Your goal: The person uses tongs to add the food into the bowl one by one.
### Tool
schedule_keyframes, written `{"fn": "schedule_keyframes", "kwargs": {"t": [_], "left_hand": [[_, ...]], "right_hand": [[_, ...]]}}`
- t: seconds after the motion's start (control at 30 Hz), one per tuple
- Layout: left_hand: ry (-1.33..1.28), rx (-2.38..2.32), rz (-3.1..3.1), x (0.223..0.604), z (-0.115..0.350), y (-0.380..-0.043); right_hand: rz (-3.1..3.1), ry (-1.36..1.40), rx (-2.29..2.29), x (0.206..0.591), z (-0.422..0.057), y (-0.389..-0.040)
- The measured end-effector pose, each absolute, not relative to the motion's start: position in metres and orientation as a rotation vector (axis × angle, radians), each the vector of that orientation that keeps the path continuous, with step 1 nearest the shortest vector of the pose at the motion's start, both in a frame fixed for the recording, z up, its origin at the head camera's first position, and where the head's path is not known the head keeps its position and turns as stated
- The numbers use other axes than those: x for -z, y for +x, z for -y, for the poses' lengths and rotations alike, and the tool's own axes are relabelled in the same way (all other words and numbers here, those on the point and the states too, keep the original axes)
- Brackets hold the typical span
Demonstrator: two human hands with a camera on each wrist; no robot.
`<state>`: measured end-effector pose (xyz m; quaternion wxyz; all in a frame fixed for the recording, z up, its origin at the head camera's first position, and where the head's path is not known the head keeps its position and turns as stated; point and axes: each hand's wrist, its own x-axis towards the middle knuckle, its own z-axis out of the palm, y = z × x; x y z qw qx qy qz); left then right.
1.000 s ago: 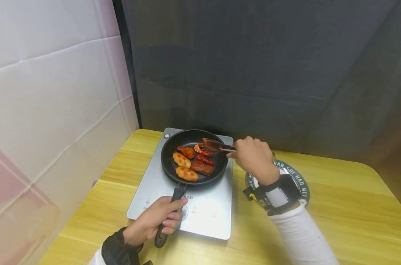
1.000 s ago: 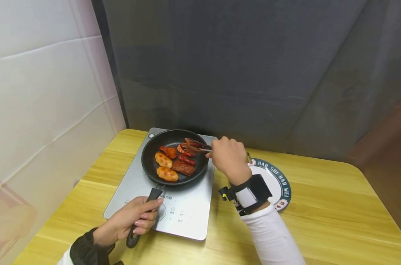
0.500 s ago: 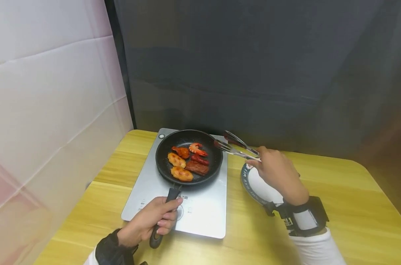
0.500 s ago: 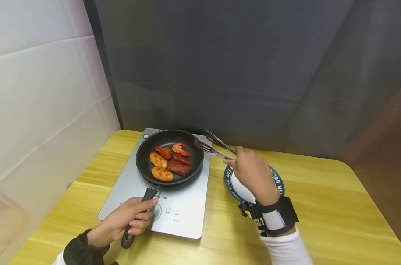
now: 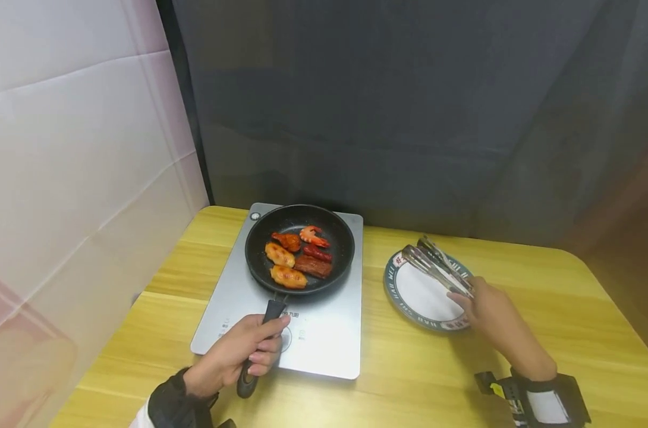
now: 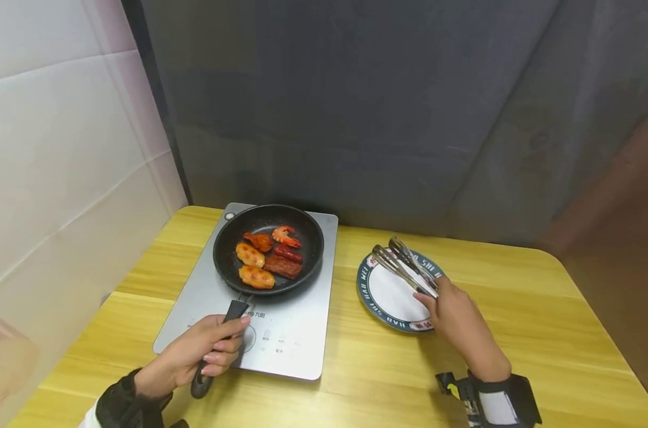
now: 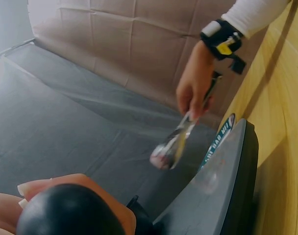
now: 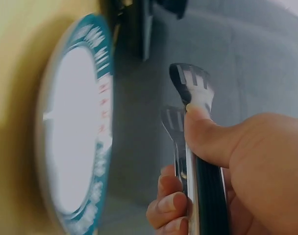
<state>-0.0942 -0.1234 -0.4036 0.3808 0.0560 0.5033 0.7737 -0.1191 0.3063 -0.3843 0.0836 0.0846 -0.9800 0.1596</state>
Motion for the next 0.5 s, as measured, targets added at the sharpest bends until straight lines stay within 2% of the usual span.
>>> {"fn": "schedule_keyframes", "kwargs": {"t": [0.5], "left_hand": [[0.139,-1.987,-1.295,0.403,0.124,-0.094]], "right_hand": [[2.909,0.241,-0.406,0.424,-0.362,-0.090]]}}
